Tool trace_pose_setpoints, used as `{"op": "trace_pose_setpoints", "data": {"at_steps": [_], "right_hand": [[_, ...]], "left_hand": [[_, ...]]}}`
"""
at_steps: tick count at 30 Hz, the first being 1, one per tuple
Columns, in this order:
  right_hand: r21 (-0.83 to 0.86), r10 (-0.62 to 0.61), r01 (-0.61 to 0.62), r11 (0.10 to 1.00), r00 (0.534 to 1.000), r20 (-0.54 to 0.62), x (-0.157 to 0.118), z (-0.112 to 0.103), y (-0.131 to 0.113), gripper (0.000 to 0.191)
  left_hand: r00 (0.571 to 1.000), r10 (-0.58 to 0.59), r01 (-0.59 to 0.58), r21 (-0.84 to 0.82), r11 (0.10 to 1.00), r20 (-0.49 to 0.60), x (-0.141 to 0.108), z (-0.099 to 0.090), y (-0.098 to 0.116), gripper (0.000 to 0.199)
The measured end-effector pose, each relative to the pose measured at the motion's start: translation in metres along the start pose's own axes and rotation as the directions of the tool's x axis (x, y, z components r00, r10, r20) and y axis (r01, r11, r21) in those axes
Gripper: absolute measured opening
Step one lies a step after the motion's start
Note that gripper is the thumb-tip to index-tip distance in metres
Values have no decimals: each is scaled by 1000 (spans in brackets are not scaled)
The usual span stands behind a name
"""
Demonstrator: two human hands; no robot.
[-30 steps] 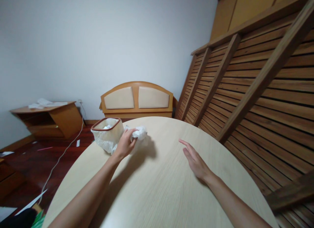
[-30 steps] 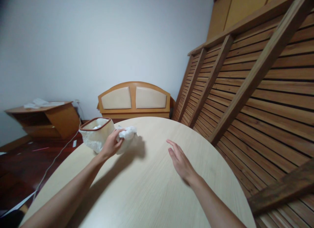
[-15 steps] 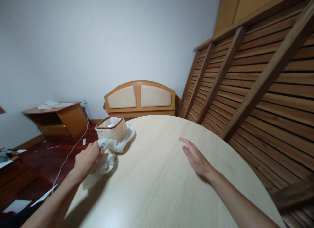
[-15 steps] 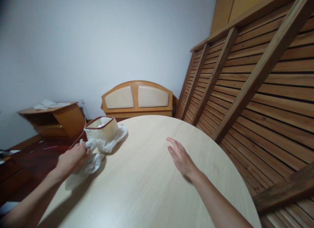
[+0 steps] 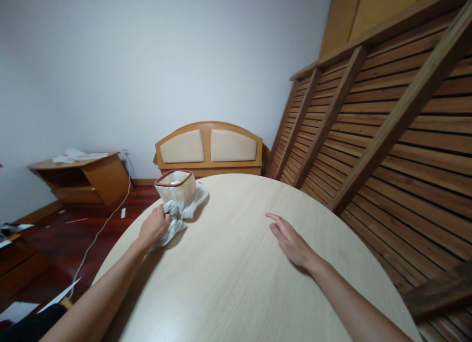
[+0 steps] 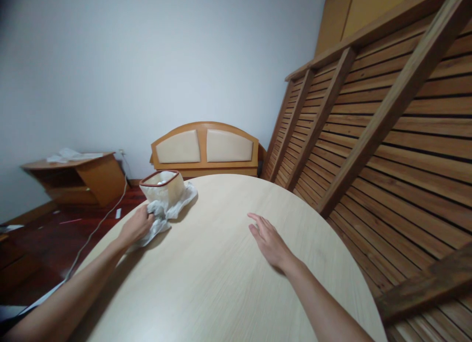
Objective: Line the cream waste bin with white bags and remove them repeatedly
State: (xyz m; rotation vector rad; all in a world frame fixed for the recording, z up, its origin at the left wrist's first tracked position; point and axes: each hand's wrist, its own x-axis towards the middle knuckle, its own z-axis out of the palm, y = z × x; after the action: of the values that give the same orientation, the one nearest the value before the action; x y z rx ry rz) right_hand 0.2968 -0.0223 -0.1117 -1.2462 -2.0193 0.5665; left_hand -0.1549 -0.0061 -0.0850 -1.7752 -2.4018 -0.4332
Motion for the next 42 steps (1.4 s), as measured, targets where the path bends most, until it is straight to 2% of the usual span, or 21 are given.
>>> {"op": "trace_pose_setpoints", "data": {"at_steps": [2,4,5,6,8,10,11,13,14,16,19,23,26,30,36,42], "right_hand": [[-24,11,-11,1000,1000,11,2,0,3,53],[-52,19,-18,998,1000,15,5,2,7,53],[-69,22,-21,997,1000,17,6,4,9,54],[-91,25,-23,996,999,21,8,7,10,54],[-150,25,-19,988,999,43,10,13,12,55],[-228,38,-18,973,996,85,10,20,13,56],[-272,51,-19,962,993,109,10,23,13,58],[-355,88,-28,934,984,154,10,28,10,61],[-391,107,-32,920,980,171,11,30,8,62],[-438,131,-39,898,974,182,15,34,2,61],[-456,140,-68,887,982,126,28,41,-6,53],[-443,104,-78,893,994,34,52,52,-6,39],[-414,50,-29,910,998,39,63,55,4,34],[-382,3,29,924,997,82,69,53,21,36],[-379,25,15,925,995,101,71,56,31,47],[-376,35,10,927,993,112,72,58,33,48]], "left_hand": [[993,-57,56,-10,998,-102,-3,-7,0,48],[957,-45,30,-57,998,-287,-10,-16,5,55],[919,10,-49,-88,995,-394,-15,-19,11,56],[884,102,-170,-111,979,-456,-21,-21,19,55],[829,296,-407,-150,901,-475,-38,-17,42,48],[789,492,-584,-204,785,-368,-57,-3,69,46],[763,591,-644,-228,731,-261,-66,5,82,47],[711,703,-671,-287,684,12,-77,23,105,57],[681,719,-662,-306,684,135,-79,30,114,60],[672,705,-636,-312,706,228,-74,40,128,64],[649,711,-635,-320,703,273,-56,44,142,66],[686,688,-616,-316,722,237,-37,49,154,63],[682,701,-624,-334,706,209,-32,57,157,58],[676,714,-630,-359,689,183,-27,66,157,55],[679,711,-627,-359,691,182,-23,70,159,55],[675,711,-627,-357,693,196,-22,73,159,55]]}}
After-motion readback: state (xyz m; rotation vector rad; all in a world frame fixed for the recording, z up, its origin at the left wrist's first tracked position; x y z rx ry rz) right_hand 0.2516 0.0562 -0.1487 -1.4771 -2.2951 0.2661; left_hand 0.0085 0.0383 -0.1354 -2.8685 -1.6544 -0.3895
